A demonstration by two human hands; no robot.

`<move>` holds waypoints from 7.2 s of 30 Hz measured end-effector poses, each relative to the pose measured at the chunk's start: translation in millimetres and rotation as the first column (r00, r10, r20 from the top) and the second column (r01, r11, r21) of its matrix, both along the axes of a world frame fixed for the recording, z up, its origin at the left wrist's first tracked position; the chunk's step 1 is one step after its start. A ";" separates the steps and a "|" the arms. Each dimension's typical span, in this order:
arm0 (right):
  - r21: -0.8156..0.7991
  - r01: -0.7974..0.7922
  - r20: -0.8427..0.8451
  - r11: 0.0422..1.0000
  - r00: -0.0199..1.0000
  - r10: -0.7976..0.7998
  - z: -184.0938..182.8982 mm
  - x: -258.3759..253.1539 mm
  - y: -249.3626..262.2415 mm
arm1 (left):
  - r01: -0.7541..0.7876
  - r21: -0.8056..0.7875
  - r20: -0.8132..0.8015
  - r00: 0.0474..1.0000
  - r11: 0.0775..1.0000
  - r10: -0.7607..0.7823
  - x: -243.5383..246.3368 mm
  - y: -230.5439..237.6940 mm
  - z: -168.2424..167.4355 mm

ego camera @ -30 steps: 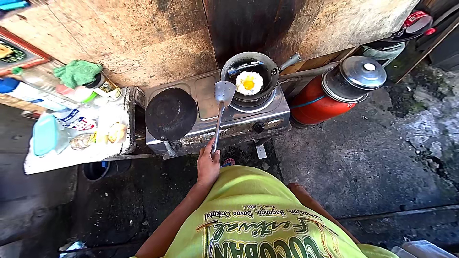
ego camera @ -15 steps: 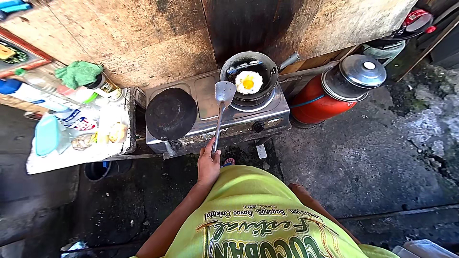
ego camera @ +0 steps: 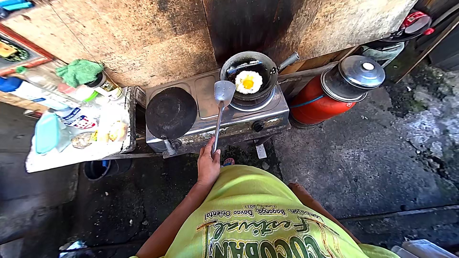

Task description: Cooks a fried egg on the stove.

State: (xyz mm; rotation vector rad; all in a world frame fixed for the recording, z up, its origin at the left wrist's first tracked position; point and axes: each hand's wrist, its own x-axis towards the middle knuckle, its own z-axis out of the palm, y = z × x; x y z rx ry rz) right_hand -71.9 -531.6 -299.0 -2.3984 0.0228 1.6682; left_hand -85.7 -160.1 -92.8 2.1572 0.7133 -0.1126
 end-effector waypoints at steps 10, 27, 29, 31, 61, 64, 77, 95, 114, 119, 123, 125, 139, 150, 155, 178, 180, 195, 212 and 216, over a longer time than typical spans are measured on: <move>-0.012 -0.008 0.005 1.000 1.000 0.009 -5.9 -3.3 -5.7 | -0.005 0.004 0.018 1.000 1.000 0.005 -3.9 -2.7 -0.8; -0.014 0.010 0.016 1.000 1.000 -0.010 -3.5 -6.2 -6.5 | 0.002 0.001 0.016 1.000 1.000 -0.002 -4.2 -2.6 -0.2; -0.022 -0.005 0.010 1.000 1.000 0.005 -2.1 -6.5 -5.9 | 0.002 -0.002 0.020 1.000 1.000 -0.002 -3.9 -2.3 -0.3; -0.021 -0.002 0.005 1.000 1.000 0.002 1.1 -6.2 -5.1 | 0.005 0.001 0.021 1.000 1.000 -0.005 -3.3 -2.0 -0.3; -0.032 0.023 -0.002 0.999 1.000 -0.023 -5.3 0.0 -9.7 | -0.015 0.002 0.034 0.999 1.000 0.015 0.0 -5.1 -3.8; -0.021 0.009 0.003 1.000 1.000 -0.009 3.9 1.4 -6.3 | -0.019 -0.003 0.033 0.999 1.000 0.019 1.1 -5.1 -3.1; -0.010 0.038 0.017 0.999 0.999 -0.037 -11.4 0.8 -12.6 | 0.045 0.159 0.008 0.999 0.986 -0.047 25.3 19.3 15.8; -0.036 0.225 0.034 0.974 0.974 -0.224 -7.8 -57.3 -25.8 | 0.604 0.587 -0.490 0.795 0.539 -0.357 194.5 73.2 96.3; -0.092 0.461 0.050 0.883 0.887 -0.458 41.3 -98.4 8.6 | 0.728 0.602 -0.355 0.613 0.329 -0.706 322.4 121.3 79.0; -0.054 0.482 0.050 0.875 0.876 -0.479 7.6 -116.5 2.4 | 0.665 0.739 -0.326 0.489 0.104 -0.809 321.1 103.6 106.9; -0.003 0.444 0.005 0.896 0.896 -0.444 -15.0 -116.5 -4.1 | 0.667 0.734 -0.345 0.534 0.132 -0.772 307.0 104.6 136.8; 0.005 0.427 0.029 0.904 0.904 -0.427 -29.7 -115.5 -8.5 | 0.670 0.723 -0.376 0.589 0.171 -0.716 294.3 103.6 150.1; 0.012 0.352 0.046 0.936 0.935 -0.352 12.0 -67.8 -9.0 | 0.782 0.590 -0.705 0.621 0.202 -0.344 229.8 41.0 160.2; -0.014 0.299 -0.046 0.954 0.953 -0.299 2.7 -95.4 -30.3 | 0.894 0.441 -0.824 0.440 0.084 -0.356 205.6 -10.6 179.5; -0.045 0.345 0.026 0.938 0.939 -0.344 -13.6 -102.7 -37.1 | 0.905 0.422 -0.832 0.408 0.048 -0.377 194.6 -30.0 185.7; -0.046 0.300 0.037 0.953 0.954 -0.298 -24.9 -88.2 -45.4 | 0.697 0.249 -0.470 0.694 0.673 -0.545 239.8 -7.4 125.9; -0.042 0.305 0.041 0.952 0.952 -0.303 -25.5 -86.0 -44.5 | 0.576 0.132 -0.404 0.774 0.807 -0.487 241.1 6.7 130.0; -0.052 0.240 0.012 0.969 0.971 -0.239 -2.5 -60.2 -35.8 | 0.730 0.567 -0.582 0.683 0.382 -0.441 222.2 53.1 184.7; -0.014 0.293 0.035 0.956 0.956 -0.292 -18.8 -74.4 -38.5 | 0.881 0.467 -0.795 0.457 0.079 -0.398 222.7 -23.3 184.4; -0.006 0.287 0.011 0.958 0.958 -0.287 -22.3 -76.0 -37.6 | 0.878 0.456 -0.750 0.468 0.146 -0.467 237.1 -25.2 177.0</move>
